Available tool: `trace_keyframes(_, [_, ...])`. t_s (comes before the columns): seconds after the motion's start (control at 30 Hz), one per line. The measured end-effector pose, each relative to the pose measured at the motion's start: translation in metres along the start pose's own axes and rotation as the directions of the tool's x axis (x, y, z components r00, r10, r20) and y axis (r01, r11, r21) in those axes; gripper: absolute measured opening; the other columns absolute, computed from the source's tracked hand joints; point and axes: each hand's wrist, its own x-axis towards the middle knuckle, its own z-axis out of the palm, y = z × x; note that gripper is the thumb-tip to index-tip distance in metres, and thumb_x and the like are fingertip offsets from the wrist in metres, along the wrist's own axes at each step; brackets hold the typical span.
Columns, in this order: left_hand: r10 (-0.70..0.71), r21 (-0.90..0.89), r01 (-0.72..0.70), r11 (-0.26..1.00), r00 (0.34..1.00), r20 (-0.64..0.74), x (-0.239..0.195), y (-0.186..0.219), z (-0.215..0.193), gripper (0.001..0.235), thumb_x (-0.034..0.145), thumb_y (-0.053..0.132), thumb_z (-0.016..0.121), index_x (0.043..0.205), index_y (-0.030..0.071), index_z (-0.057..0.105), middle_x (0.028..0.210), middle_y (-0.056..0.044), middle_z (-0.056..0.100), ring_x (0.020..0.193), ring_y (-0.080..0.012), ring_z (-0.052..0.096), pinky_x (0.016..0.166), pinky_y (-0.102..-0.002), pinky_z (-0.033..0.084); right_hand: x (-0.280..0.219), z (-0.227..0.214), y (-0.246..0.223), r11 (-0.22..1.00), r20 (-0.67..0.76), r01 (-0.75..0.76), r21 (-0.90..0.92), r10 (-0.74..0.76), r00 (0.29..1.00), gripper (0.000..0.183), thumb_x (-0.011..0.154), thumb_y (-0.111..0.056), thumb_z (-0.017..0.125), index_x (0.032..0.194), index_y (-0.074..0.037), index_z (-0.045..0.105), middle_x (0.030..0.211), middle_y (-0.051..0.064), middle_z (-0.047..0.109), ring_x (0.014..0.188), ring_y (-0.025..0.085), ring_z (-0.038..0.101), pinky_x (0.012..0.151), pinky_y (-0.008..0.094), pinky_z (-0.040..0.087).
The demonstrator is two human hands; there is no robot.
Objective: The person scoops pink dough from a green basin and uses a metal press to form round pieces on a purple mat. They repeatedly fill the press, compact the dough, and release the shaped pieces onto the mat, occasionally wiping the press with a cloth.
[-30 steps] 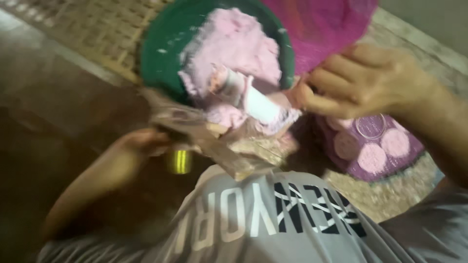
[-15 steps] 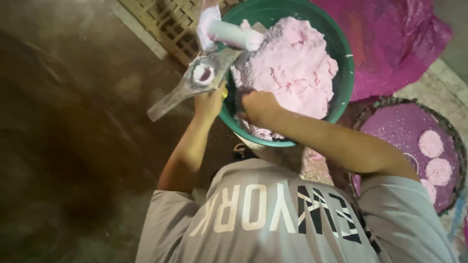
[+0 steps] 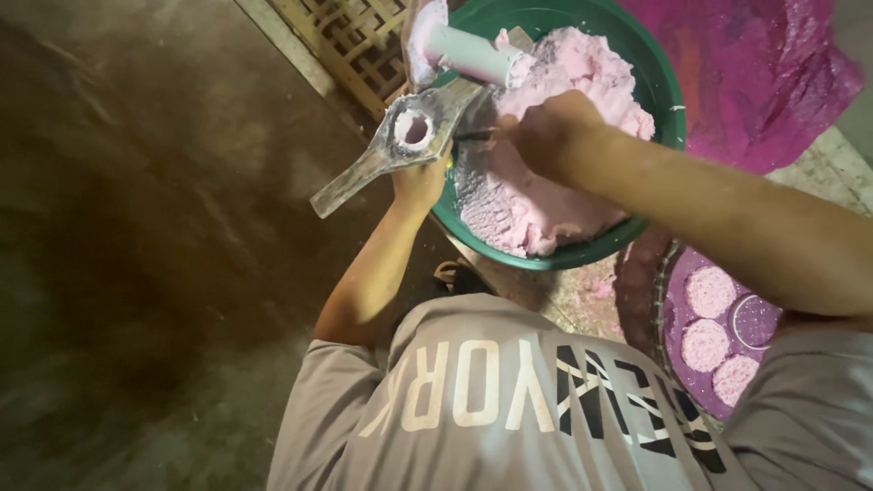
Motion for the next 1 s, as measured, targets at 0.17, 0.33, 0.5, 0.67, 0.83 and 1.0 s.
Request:
trace_keyframes(0.17, [0.128,0.158,-0.129,0.979,0.992,0.016,-0.001,-0.003,-0.003,0.009,0.095,0.004,0.068,0.090,0.003,0.061,0.072,-0.001,0.059,0.061,-0.0110,0.056,0.052,-0.030,0.045,0.020,0.043,-0.024,0.985,-0.141,-0.017,0.171,0.041,0.989,0.036,0.092,-0.019,0.053,0.127,-0.010,0.058,0.100,0.013,0.070,0.078,0.025,0.074,0.057,0.038,0.059])
trace_keyframes(0.33, [0.201,0.140,-0.203,0.969,0.979,0.032,-0.002,-0.004,-0.005,0.007,0.093,0.002,0.068,0.096,0.001,0.062,0.077,-0.002,0.060,0.063,-0.0118,0.059,0.055,-0.031,0.047,0.011,0.066,-0.025,0.949,-0.036,0.021,0.315,-0.010,0.999,0.018,0.099,-0.019,0.054,0.108,-0.011,0.067,0.088,0.012,0.072,0.077,0.027,0.073,0.060,0.041,0.059])
trace_keyframes(0.5, [0.200,0.292,-0.186,0.938,0.980,-0.017,0.002,0.008,0.002,0.013,0.091,0.005,0.072,0.099,0.000,0.064,0.084,-0.009,0.064,0.073,-0.0213,0.061,0.066,-0.037,0.048,-0.035,0.071,-0.028,0.899,-0.037,0.127,0.420,-0.123,0.992,0.050,0.102,-0.016,0.049,0.148,0.002,0.043,0.088,0.018,0.070,0.069,0.033,0.073,0.059,0.044,0.060])
trace_keyframes(0.67, [0.497,0.336,-0.464,0.819,0.868,-0.013,0.001,0.022,0.002,0.035,0.086,0.007,0.075,0.117,-0.002,0.062,0.111,-0.015,0.067,0.102,-0.0296,0.065,0.092,-0.043,0.052,-0.093,0.080,-0.043,0.555,-0.094,0.075,0.828,0.006,0.996,0.047,0.088,-0.011,0.057,0.134,-0.018,0.062,0.097,0.021,0.073,0.083,0.040,0.072,0.075,0.051,0.056])
trace_keyframes(0.83, [0.450,0.351,-0.430,0.832,0.893,0.028,0.000,0.028,0.003,0.037,0.085,0.013,0.076,0.118,0.001,0.063,0.113,-0.014,0.068,0.104,-0.0301,0.066,0.093,-0.042,0.053,-0.155,0.102,-0.031,0.422,-0.112,0.117,0.899,-0.036,0.993,0.058,0.086,-0.019,0.064,0.143,-0.017,0.059,0.112,0.022,0.072,0.093,0.039,0.071,0.083,0.050,0.054])
trace_keyframes(1.0, [0.455,0.390,-0.530,0.753,0.847,0.274,-0.003,0.061,0.014,0.042,0.083,0.019,0.077,0.120,0.005,0.064,0.117,-0.013,0.067,0.108,-0.0308,0.066,0.094,-0.043,0.053,-0.189,0.095,0.010,0.112,-0.208,0.203,0.973,0.040,0.977,0.038,0.095,-0.021,0.057,0.132,-0.014,0.067,0.125,0.010,0.077,0.105,0.023,0.078,0.096,0.039,0.058])
